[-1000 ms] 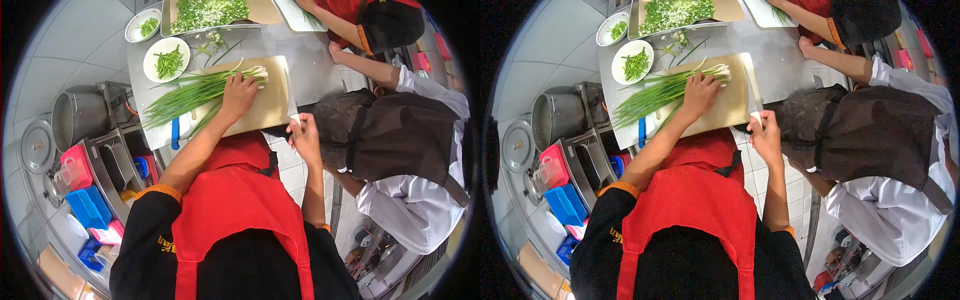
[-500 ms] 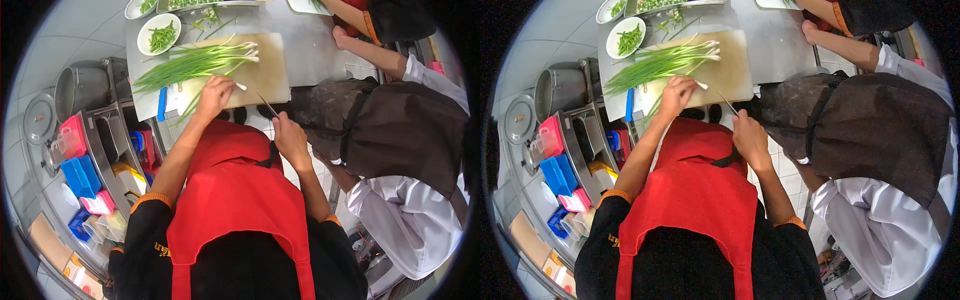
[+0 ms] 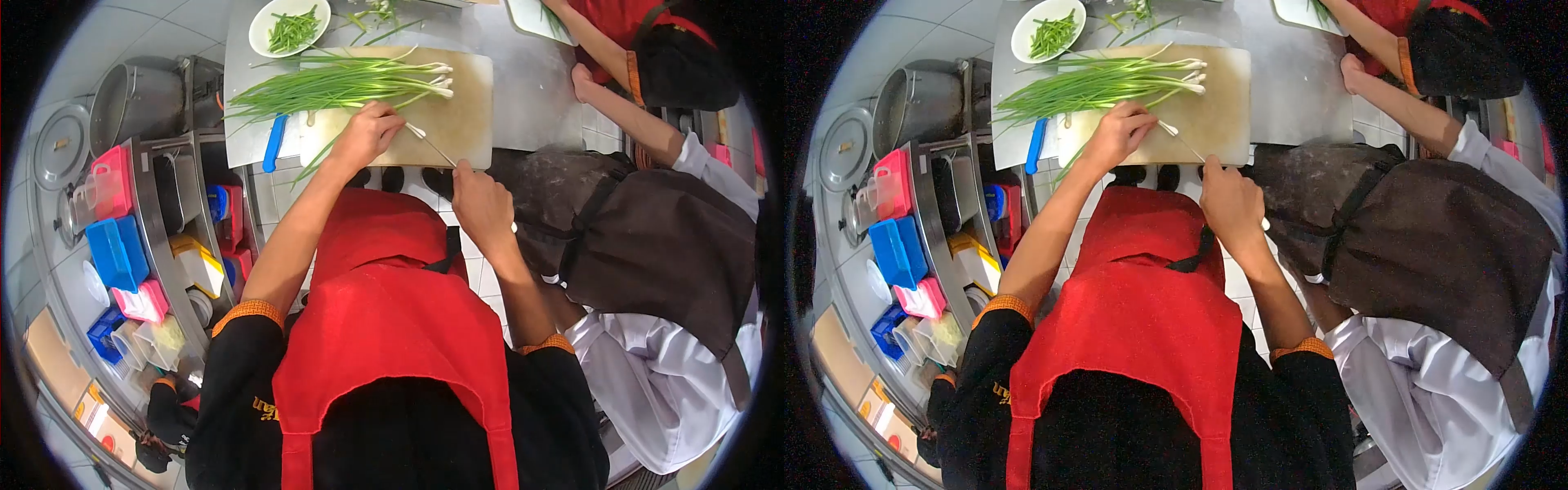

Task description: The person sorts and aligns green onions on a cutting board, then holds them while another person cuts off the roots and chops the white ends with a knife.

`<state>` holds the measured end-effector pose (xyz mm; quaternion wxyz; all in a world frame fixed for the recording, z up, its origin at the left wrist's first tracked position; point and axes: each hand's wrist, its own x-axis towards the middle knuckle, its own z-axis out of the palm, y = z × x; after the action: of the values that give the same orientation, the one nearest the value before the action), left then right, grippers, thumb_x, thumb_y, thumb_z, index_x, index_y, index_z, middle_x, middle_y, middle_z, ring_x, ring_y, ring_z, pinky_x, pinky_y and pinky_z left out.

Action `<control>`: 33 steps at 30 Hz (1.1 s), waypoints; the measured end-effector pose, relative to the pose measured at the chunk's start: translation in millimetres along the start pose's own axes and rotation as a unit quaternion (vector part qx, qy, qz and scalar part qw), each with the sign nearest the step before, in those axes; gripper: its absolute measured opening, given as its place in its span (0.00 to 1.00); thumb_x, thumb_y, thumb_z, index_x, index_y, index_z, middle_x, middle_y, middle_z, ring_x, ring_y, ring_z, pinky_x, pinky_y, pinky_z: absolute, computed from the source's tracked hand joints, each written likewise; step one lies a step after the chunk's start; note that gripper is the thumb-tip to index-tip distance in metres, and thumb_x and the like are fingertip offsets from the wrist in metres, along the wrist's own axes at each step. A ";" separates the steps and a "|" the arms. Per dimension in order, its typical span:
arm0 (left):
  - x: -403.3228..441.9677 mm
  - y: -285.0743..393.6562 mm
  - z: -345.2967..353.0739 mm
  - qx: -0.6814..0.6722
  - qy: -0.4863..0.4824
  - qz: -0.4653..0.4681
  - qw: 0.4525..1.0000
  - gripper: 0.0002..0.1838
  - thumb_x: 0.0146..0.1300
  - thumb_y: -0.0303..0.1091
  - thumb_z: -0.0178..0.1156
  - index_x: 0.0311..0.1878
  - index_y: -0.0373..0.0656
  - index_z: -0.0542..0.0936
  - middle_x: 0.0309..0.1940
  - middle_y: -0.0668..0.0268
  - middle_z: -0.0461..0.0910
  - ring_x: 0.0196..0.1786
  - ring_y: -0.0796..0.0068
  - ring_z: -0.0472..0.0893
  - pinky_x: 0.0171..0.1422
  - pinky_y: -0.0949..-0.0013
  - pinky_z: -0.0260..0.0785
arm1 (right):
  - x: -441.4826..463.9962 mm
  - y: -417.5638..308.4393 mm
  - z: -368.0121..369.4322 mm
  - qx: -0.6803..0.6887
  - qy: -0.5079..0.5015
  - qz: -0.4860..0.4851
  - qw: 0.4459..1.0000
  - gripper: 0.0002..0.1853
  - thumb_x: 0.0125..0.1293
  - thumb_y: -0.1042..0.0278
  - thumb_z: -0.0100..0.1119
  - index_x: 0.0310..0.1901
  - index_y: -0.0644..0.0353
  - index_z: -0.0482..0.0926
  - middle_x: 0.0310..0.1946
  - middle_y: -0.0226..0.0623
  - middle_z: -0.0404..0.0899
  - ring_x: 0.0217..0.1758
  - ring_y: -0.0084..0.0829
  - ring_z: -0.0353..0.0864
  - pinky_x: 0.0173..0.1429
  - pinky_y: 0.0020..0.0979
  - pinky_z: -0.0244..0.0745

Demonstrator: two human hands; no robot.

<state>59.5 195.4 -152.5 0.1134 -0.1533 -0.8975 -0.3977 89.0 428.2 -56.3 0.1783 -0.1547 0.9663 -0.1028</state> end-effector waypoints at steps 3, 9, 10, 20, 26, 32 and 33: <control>2.5 -2.2 2.0 -0.001 -0.009 0.005 1.000 0.08 0.54 0.23 0.66 0.39 0.39 0.86 0.37 0.58 0.81 0.41 0.57 0.80 0.49 0.61 0.74 | 2.5 7.6 6.3 -0.026 0.019 -0.027 0.999 0.10 0.73 0.62 0.46 0.39 0.59 0.71 0.25 0.50 0.80 0.29 0.57 0.81 0.31 0.54 0.74; 2.8 -3.5 2.4 0.010 -0.030 0.014 0.999 0.08 0.55 0.22 0.65 0.39 0.39 0.85 0.38 0.58 0.81 0.42 0.56 0.79 0.48 0.60 0.74 | 4.7 3.7 5.1 -0.054 0.025 -0.019 0.998 0.06 0.70 0.66 0.48 0.39 0.58 0.70 0.23 0.50 0.79 0.27 0.56 0.82 0.31 0.54 0.75; 2.8 -2.3 2.3 0.015 -0.027 0.010 0.999 0.08 0.55 0.22 0.64 0.39 0.39 0.85 0.38 0.58 0.80 0.42 0.56 0.79 0.48 0.60 0.74 | 6.7 4.6 6.0 -0.058 0.019 -0.022 0.998 0.04 0.69 0.67 0.49 0.40 0.57 0.70 0.23 0.50 0.79 0.27 0.56 0.82 0.30 0.54 0.75; 1.8 -3.3 5.2 0.030 -0.009 0.030 0.999 0.07 0.55 0.23 0.65 0.38 0.39 0.84 0.38 0.57 0.80 0.41 0.55 0.78 0.47 0.59 0.74 | -35.8 11.8 6.5 -0.058 -0.067 0.092 0.992 0.06 0.66 0.72 0.47 0.43 0.54 0.70 0.29 0.53 0.82 0.33 0.59 0.83 0.37 0.56 0.77; 20.1 19.4 2.5 0.024 0.053 -0.032 0.998 0.07 0.55 0.28 0.64 0.38 0.42 0.84 0.37 0.60 0.79 0.43 0.56 0.77 0.51 0.58 0.72 | -63.6 12.8 4.9 0.052 -0.053 0.110 0.991 0.10 0.75 0.63 0.43 0.40 0.62 0.67 0.28 0.58 0.80 0.34 0.63 0.79 0.37 0.60 0.71; 43.4 21.1 20.2 0.220 0.019 -0.056 0.974 0.09 0.56 0.33 0.63 0.40 0.47 0.84 0.37 0.64 0.80 0.43 0.58 0.75 0.49 0.57 0.70 | -57.5 4.0 10.2 0.121 -0.010 0.110 0.987 0.11 0.76 0.63 0.43 0.39 0.63 0.65 0.28 0.61 0.79 0.35 0.66 0.78 0.38 0.60 0.69; 44.7 20.4 19.5 0.221 0.019 -0.053 0.974 0.09 0.56 0.33 0.63 0.40 0.47 0.84 0.37 0.64 0.80 0.43 0.58 0.75 0.49 0.57 0.70 | -55.4 2.9 8.4 0.138 0.003 0.113 0.984 0.12 0.76 0.62 0.43 0.39 0.62 0.65 0.28 0.61 0.78 0.36 0.66 0.77 0.37 0.60 0.68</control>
<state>23.9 231.2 -136.9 0.1406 -0.0689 -0.9678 -0.1973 140.5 448.3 -47.4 0.2057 -0.0182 0.9547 -0.2143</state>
